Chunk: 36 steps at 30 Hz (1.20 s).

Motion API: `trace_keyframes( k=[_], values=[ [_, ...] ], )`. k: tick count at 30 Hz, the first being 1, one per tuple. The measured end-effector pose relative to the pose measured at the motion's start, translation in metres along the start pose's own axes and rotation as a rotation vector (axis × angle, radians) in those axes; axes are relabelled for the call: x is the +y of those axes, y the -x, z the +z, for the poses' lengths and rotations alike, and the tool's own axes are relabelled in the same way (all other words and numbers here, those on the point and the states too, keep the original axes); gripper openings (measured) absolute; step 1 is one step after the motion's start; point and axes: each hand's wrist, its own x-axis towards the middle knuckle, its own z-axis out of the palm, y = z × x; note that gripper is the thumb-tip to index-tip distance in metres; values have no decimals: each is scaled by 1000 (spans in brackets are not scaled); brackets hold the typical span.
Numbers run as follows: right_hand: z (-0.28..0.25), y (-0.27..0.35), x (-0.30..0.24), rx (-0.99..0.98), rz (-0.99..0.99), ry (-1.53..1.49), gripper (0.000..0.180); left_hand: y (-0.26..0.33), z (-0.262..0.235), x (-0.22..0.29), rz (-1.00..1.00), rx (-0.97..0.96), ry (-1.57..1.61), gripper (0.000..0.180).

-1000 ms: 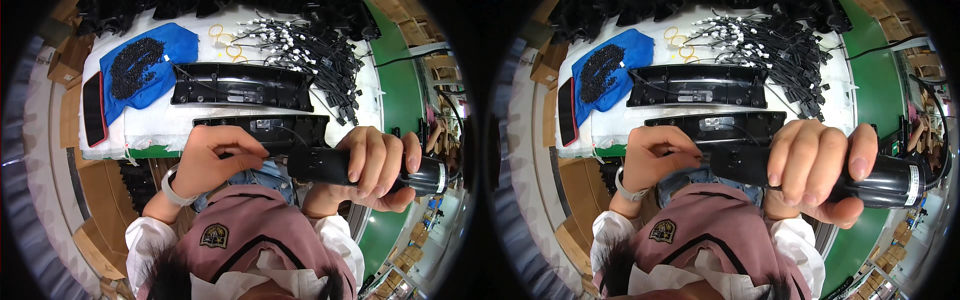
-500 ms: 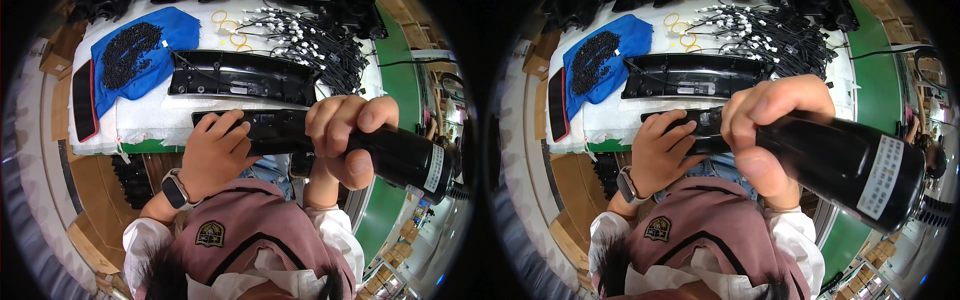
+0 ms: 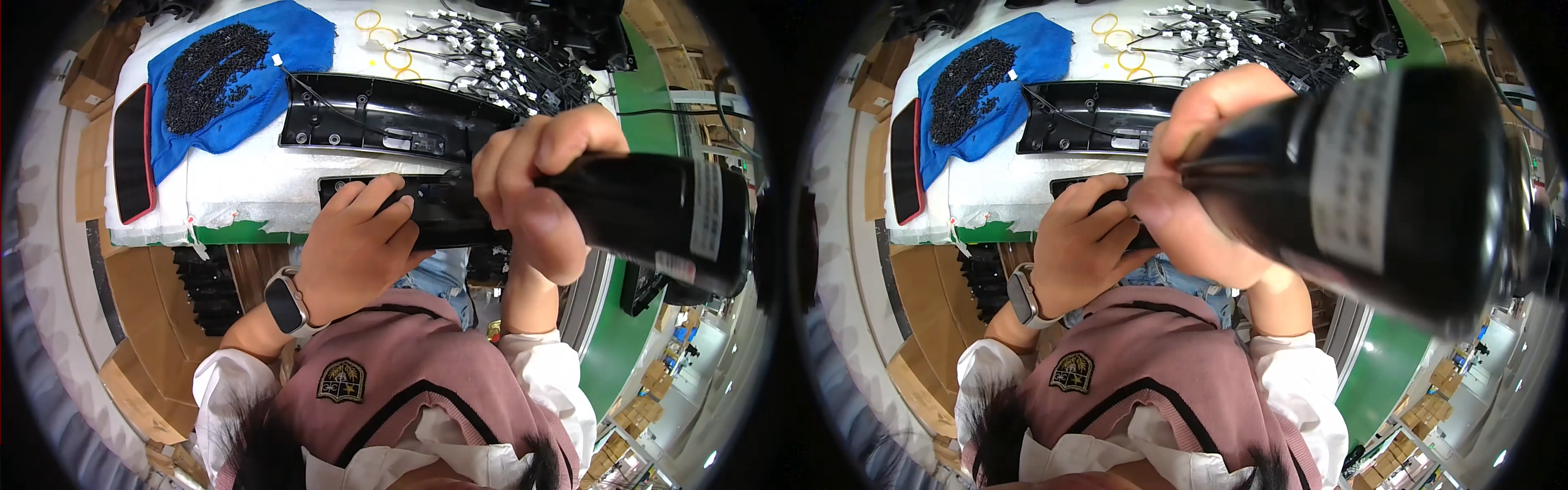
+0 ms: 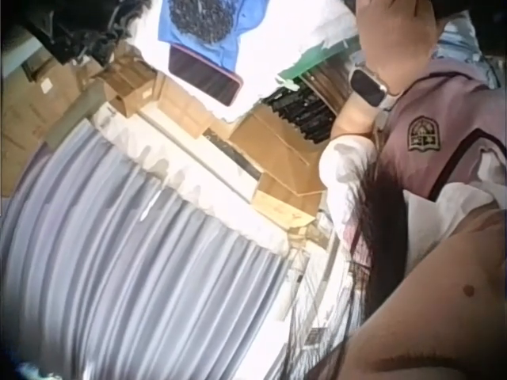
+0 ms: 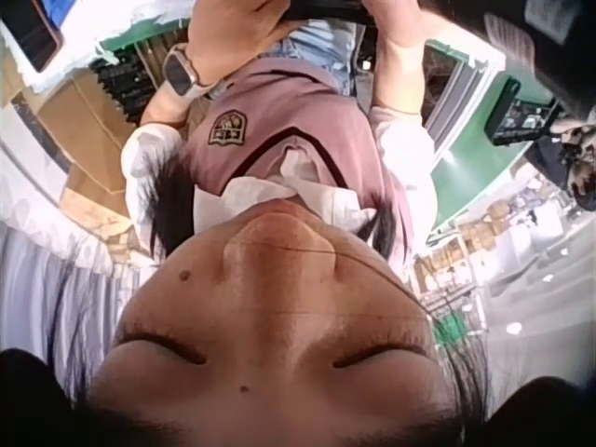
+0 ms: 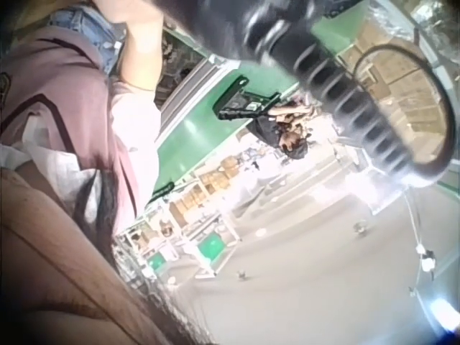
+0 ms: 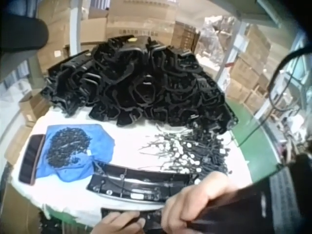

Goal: Assembling plastic electronic housings using an electric screwdriver and wiring components.

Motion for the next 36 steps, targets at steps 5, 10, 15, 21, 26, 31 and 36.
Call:
trace_keyframes(
  k=[5,10,15,21,26,31,36],
  values=[
    [-2,-4,7,-51,-29,176,29,-2,-2,2,-15,-20,44,24],
    [0,1,6,-61,-56,139,27,2,6,8,32,-59,-79,14],
    [-3,11,-15,62,-166,-255,35,10,18,15,86,25,-180,10],
    [-75,33,-90,116,-352,-414,46,-15,-22,8,110,68,-301,9],
    [-135,43,-87,641,50,262,50,-50,-32,-23,20,109,-278,17],
    [-215,61,-36,778,374,623,62,-67,-31,-36,54,150,-188,32],
    [-247,81,-14,832,498,850,72,-71,-43,-40,75,-56,-131,50]
  ],
)
